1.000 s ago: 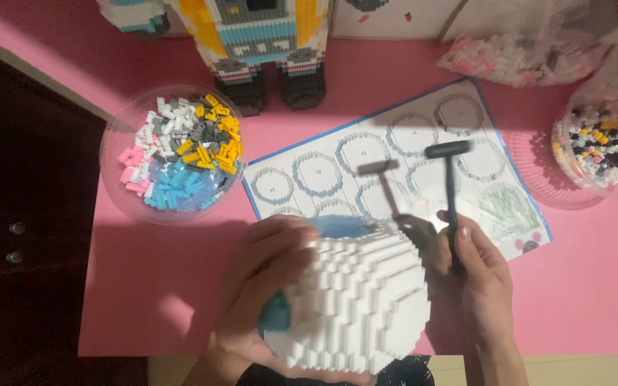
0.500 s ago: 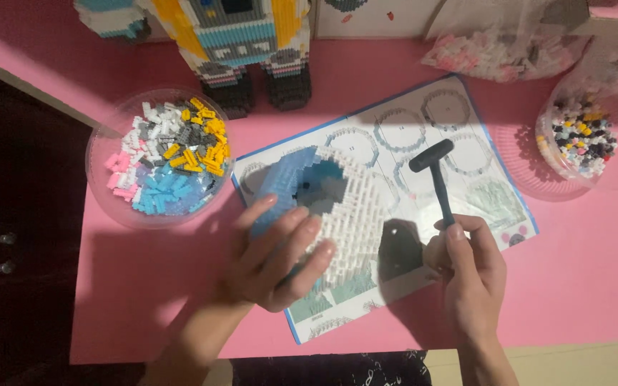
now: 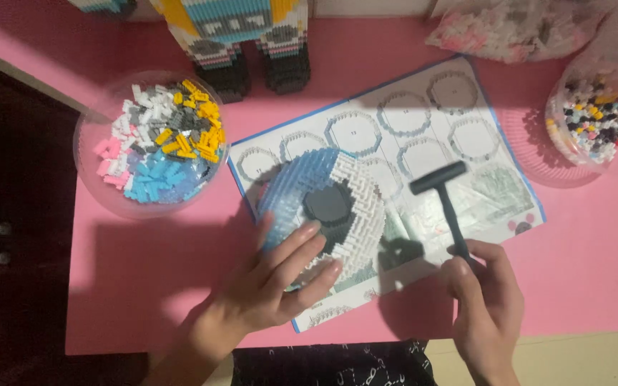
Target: Assemble a character figure using small plastic building blocks and a tiny hammer following instructions.
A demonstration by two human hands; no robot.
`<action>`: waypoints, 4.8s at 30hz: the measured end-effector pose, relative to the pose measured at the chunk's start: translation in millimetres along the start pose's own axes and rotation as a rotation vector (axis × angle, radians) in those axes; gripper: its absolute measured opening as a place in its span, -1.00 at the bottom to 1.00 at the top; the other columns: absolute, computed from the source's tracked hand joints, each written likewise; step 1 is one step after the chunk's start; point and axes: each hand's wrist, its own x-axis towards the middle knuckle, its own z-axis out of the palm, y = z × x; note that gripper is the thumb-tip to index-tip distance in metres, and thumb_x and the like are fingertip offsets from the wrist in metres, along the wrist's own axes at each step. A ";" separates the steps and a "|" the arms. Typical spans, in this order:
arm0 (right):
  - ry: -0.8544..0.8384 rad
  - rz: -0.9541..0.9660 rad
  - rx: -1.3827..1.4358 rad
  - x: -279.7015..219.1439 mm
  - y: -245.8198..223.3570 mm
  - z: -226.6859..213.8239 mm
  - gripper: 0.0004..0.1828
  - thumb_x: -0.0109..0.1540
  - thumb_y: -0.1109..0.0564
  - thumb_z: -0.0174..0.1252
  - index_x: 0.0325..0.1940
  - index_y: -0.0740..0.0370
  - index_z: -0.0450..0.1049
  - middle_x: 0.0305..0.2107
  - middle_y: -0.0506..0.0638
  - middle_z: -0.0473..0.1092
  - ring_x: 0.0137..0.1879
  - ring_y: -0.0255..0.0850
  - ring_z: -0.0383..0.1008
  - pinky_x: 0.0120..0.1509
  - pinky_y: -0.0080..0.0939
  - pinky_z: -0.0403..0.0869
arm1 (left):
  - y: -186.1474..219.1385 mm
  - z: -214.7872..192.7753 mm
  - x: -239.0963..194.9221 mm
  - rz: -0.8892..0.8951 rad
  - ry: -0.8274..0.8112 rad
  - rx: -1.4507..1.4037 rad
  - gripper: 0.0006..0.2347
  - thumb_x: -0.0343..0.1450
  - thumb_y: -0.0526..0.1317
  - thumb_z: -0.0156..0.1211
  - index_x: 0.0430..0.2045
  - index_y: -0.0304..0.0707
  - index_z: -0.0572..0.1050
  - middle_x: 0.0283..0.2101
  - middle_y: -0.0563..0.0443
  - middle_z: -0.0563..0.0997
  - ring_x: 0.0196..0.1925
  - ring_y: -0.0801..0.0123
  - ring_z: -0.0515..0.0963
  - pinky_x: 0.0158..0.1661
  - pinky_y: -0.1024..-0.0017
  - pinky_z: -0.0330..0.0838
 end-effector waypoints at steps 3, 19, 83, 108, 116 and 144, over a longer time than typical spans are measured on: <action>0.094 -0.092 -0.190 -29.1 3.1 0.0 -0.74 0.38 0.36 -0.04 0.17 0.36 0.21 -0.43 0.03 0.30 -0.38 -0.21 0.34 -0.38 -0.27 0.36 | 4.1 3.5 -9.7 -0.033 -0.040 -0.106 -0.34 0.43 -0.01 0.76 0.24 -0.05 0.29 0.26 -0.09 0.46 0.38 0.12 0.55 0.49 -0.32 0.10; -0.049 -0.241 0.101 -147.0 101.7 -28.8 -0.88 0.47 0.07 -0.11 -0.03 0.10 0.31 -0.53 -0.07 0.45 -0.45 -0.32 0.40 -0.36 -0.31 0.49 | -53.0 -21.5 94.4 -0.088 -0.315 -0.529 -0.36 0.44 0.21 -0.05 0.29 -0.28 0.44 0.46 -0.22 0.37 0.55 0.01 0.26 0.53 -0.21 -0.01; -0.081 0.171 -1.012 -82.9 57.9 -31.1 -0.62 0.19 0.20 0.06 -0.73 0.12 0.55 -0.84 -0.16 0.39 -0.67 -0.32 0.37 -0.41 -0.34 0.35 | -75.5 2.0 64.7 -0.285 -0.083 -1.040 -0.47 0.37 -0.16 0.13 0.30 -0.33 0.36 0.42 -0.31 0.39 0.53 -0.17 0.42 0.53 -0.13 0.32; 0.224 -0.416 -1.144 -10.2 52.9 -23.0 -0.59 0.57 0.34 0.06 -0.40 0.25 0.36 -0.53 0.01 0.24 -0.38 -0.15 0.18 -0.36 -0.18 0.17 | -83.1 -31.7 69.9 -0.367 -0.436 -0.890 0.43 -0.29 -0.05 0.87 0.53 -0.01 -0.08 0.65 -0.20 0.03 0.65 -0.15 0.17 0.50 -0.12 0.17; 0.252 -0.555 -1.100 -3.5 25.7 -2.0 -0.77 0.48 0.41 0.17 -0.28 0.41 0.42 -0.40 0.13 0.37 -0.14 0.03 0.27 0.08 0.00 0.31 | -82.0 -23.9 67.7 -0.355 -0.330 -1.013 0.07 0.01 0.01 0.55 0.48 -0.16 0.05 0.53 -0.36 0.24 0.51 -0.28 0.37 0.41 -0.24 0.31; 0.312 -0.456 -1.108 0.3 32.4 -0.3 -0.85 0.38 0.20 0.25 -0.27 0.31 0.56 -0.41 0.04 0.45 -0.17 -0.02 0.39 0.15 -0.04 0.30 | -91.8 -1.3 52.9 -0.534 -0.206 -2.494 0.01 0.18 0.02 0.44 0.53 -0.34 -0.01 0.60 -0.48 0.01 0.61 -0.44 0.06 0.44 -0.41 0.14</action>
